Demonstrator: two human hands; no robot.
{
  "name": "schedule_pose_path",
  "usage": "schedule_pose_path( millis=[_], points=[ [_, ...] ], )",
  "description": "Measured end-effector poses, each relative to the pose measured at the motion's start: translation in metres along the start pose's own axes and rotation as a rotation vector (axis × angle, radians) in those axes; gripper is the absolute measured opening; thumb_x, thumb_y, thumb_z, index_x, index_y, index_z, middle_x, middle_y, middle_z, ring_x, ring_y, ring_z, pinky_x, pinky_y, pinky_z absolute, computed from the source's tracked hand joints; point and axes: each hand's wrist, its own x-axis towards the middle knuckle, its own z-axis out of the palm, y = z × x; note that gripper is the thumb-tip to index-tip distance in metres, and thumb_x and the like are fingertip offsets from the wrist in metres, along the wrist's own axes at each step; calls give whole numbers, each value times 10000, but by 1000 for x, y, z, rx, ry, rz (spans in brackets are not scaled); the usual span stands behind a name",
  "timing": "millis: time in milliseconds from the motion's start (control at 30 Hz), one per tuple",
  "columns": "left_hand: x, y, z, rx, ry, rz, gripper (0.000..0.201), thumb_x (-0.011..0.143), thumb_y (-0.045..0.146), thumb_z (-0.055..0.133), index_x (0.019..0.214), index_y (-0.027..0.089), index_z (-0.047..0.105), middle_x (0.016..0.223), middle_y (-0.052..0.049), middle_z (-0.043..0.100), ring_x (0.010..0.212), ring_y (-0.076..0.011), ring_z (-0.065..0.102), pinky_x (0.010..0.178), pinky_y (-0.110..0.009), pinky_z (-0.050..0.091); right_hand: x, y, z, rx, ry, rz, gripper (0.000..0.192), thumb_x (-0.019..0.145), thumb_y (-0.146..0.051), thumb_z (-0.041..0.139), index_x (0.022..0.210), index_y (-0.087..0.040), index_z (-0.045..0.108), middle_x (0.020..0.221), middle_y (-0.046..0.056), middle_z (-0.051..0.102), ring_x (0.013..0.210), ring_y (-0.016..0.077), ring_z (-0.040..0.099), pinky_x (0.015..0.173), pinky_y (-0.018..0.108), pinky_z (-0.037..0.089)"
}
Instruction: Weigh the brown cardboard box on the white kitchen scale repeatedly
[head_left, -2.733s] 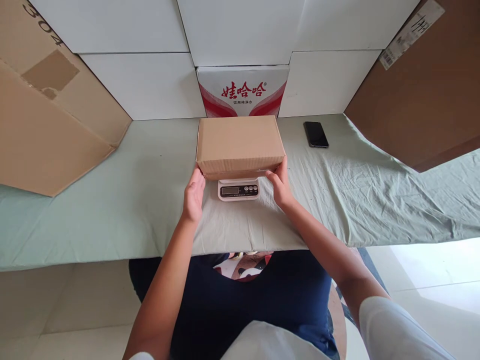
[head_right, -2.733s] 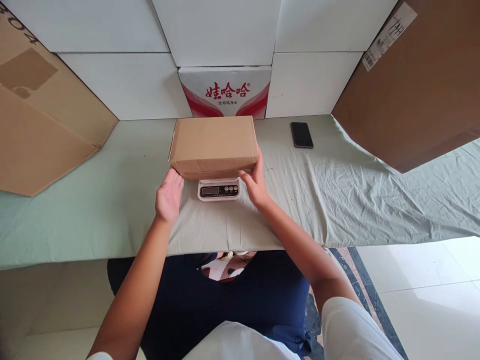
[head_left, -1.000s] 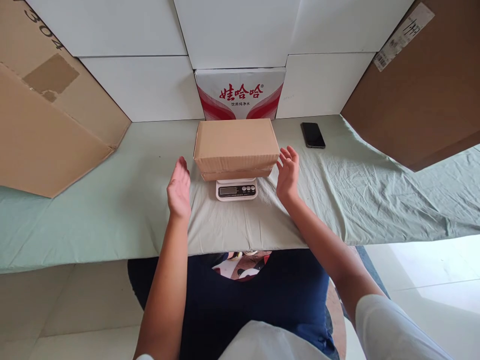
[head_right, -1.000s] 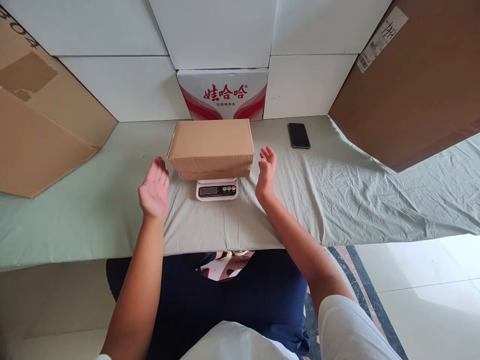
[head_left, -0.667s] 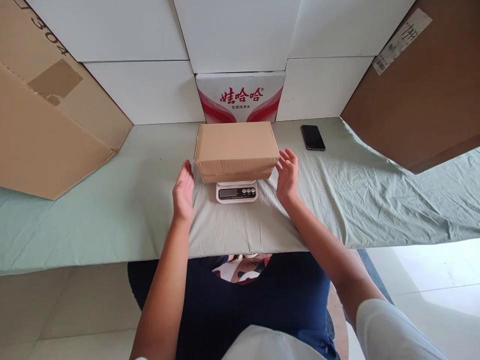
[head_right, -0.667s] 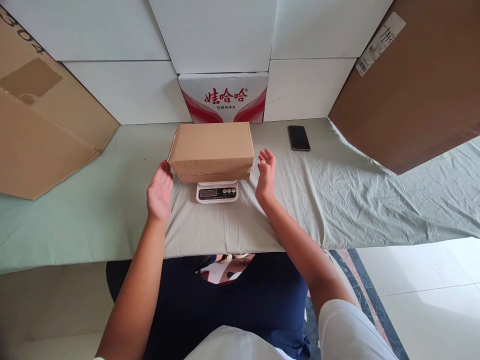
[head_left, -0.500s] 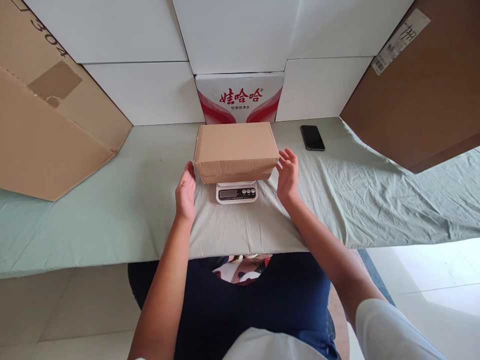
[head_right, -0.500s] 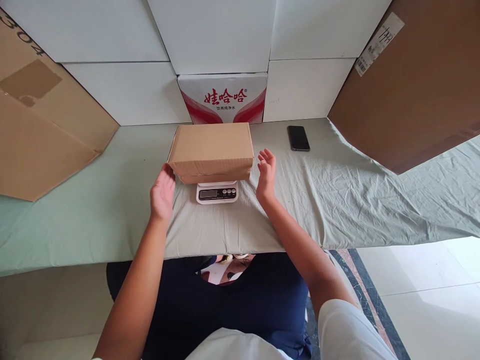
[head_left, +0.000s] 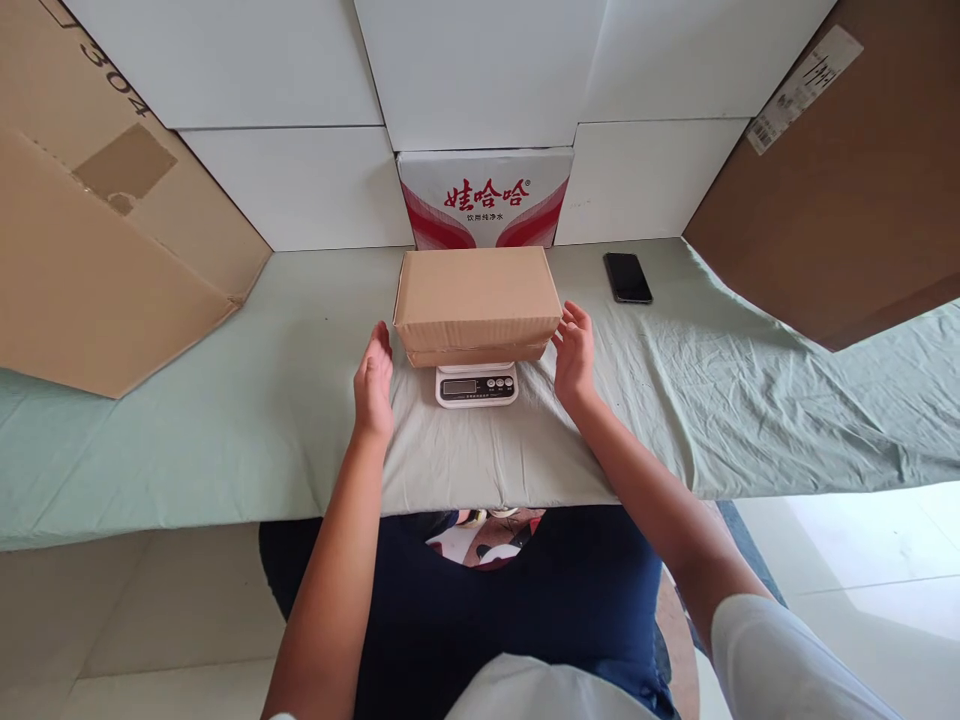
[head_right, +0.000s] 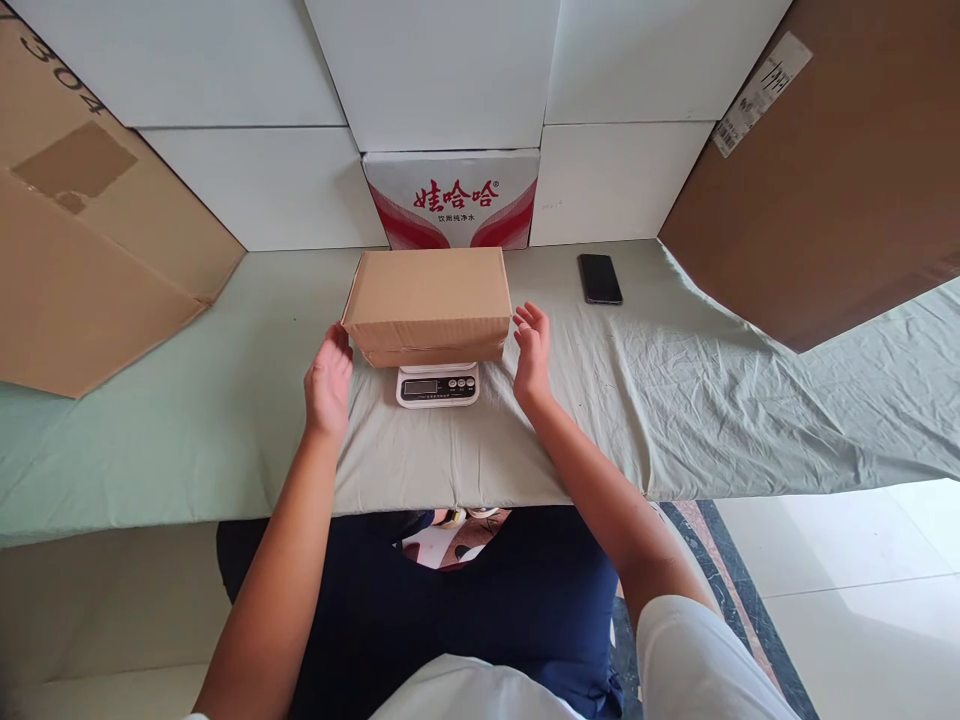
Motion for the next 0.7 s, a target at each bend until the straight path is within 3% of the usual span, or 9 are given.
schedule_pose_path(
  millis=[267,700],
  points=[
    [-1,3,2,5,-4,14,970,982,894,586,1702,243,601,1868,-138,411,1784,-341,291,1481,-464,256,2,2,0,-45,-30,15,444,853,-497,611,1274,-354,597,1410,42,676,1343,270,652,1237,529,478],
    [0,3,2,6,-25,-8,994,961,933,572,1702,271,600,1862,-124,428,1782,-343,290,1480,-462,264,2,0,3,-55,9,89,386,860,-498,637,1211,-338,649,1459,14,673,1319,245,648,1220,480,495]
  ],
)
